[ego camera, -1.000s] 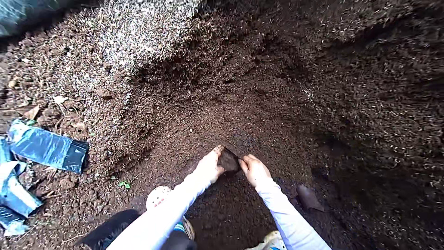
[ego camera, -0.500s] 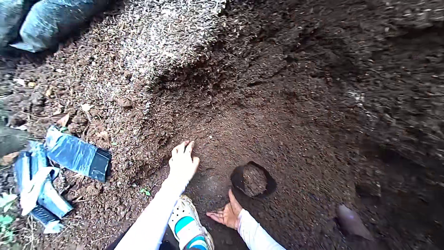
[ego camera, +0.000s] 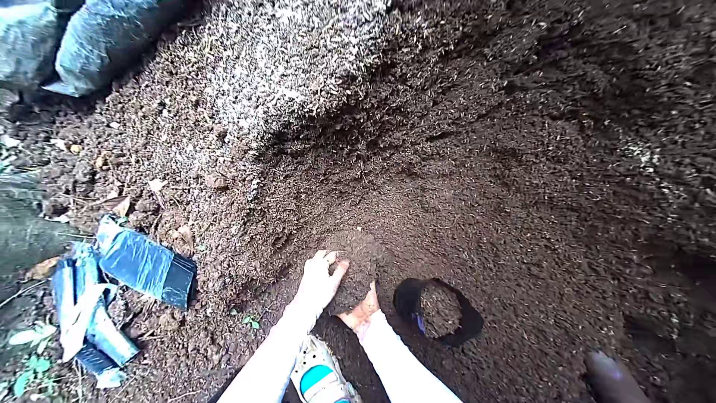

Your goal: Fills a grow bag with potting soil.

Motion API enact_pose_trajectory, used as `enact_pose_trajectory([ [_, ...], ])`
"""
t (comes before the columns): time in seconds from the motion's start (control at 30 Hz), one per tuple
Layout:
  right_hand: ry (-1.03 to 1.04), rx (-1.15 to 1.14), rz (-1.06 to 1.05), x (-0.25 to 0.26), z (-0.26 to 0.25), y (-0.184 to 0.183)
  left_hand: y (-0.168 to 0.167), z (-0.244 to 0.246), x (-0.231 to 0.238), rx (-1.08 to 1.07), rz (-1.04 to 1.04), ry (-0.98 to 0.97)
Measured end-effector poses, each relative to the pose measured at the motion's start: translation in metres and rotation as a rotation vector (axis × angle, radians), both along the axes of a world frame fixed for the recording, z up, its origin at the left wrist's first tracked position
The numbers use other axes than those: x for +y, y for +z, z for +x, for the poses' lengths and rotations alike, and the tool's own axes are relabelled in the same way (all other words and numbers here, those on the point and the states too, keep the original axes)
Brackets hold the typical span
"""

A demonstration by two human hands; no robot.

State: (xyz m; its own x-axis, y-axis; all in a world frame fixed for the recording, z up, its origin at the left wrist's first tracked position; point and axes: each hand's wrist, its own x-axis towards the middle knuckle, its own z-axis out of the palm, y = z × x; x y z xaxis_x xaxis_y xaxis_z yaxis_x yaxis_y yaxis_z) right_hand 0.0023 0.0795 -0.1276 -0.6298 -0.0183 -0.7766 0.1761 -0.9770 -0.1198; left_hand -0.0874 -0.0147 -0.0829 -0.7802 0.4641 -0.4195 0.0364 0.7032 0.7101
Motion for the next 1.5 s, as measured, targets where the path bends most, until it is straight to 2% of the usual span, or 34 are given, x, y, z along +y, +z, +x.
enact_pose_trajectory([
  [0.07,-0.040,0.147,-0.013,0.003,-0.014,0.015,0.011,0.010,0.012,0.176,0.036,0.013],
  [0.13,-0.099,0.197,0.074,0.010,-0.026,0.045,0.022,0.014,0.030,0.426,0.090,0.033],
  [0.2,-0.141,0.195,0.165,0.023,-0.028,0.077,0.049,0.014,0.049,0.551,0.143,0.014],
  [0.27,-0.163,0.215,0.173,0.043,-0.022,0.109,0.084,0.014,0.062,0.546,0.296,0.013],
  [0.33,-0.170,0.317,0.183,0.068,-0.007,0.128,0.114,0.019,0.066,0.457,0.559,0.106],
  [0.4,-0.168,0.390,0.249,0.094,0.018,0.146,0.129,0.028,0.062,0.484,0.684,0.206],
  [0.47,-0.178,0.406,0.359,0.117,0.047,0.161,0.128,0.040,0.054,0.507,0.535,0.149],
  [0.5,-0.178,0.398,0.411,0.128,0.061,0.166,0.127,0.047,0.052,0.456,0.397,0.037],
  [0.57,-0.187,0.371,0.496,0.140,0.087,0.172,0.126,0.065,0.062,0.223,0.094,-0.235],
  [0.63,-0.220,0.318,0.546,0.141,0.107,0.171,0.125,0.083,0.083,-0.011,-0.121,-0.408],
  [0.7,-0.244,0.274,0.518,0.137,0.117,0.170,0.113,0.093,0.099,-0.093,-0.171,-0.452],
  [0.77,-0.238,0.251,0.497,0.134,0.119,0.169,0.099,0.096,0.105,-0.078,-0.105,-0.431],
  [0.83,-0.234,0.205,0.583,0.131,0.116,0.172,0.094,0.095,0.106,-0.068,-0.017,-0.407],
  [0.9,-0.184,0.142,0.730,0.130,0.112,0.179,0.098,0.097,0.105,-0.053,-0.021,-0.422],
  [1.0,-0.026,0.017,0.931,0.125,0.111,0.192,0.114,0.101,0.108,-0.056,-0.130,-0.459],
  [1.13,0.278,-0.047,1.065,0.124,0.108,0.208,0.116,0.103,0.103,-0.055,-0.114,-0.426],
  [1.2,0.540,-0.025,1.324,0.140,0.111,0.208,0.107,0.101,0.099,-0.039,-0.024,-0.379],
  [1.27,0.834,-0.161,1.627,0.161,0.110,0.198,0.100,0.097,0.094,-0.049,0.042,-0.356],
  [1.37,1.222,-0.337,1.553,0.177,0.101,0.170,0.093,0.095,0.097,-0.111,0.035,-0.351],
  [1.4,1.304,-0.337,1.523,0.176,0.096,0.165,0.092,0.096,0.099,-0.128,0.011,-0.352],
  [1.5,1.442,-0.380,1.606,0.168,0.083,0.174,0.096,0.094,0.105,-0.156,-0.007,-0.342],
])
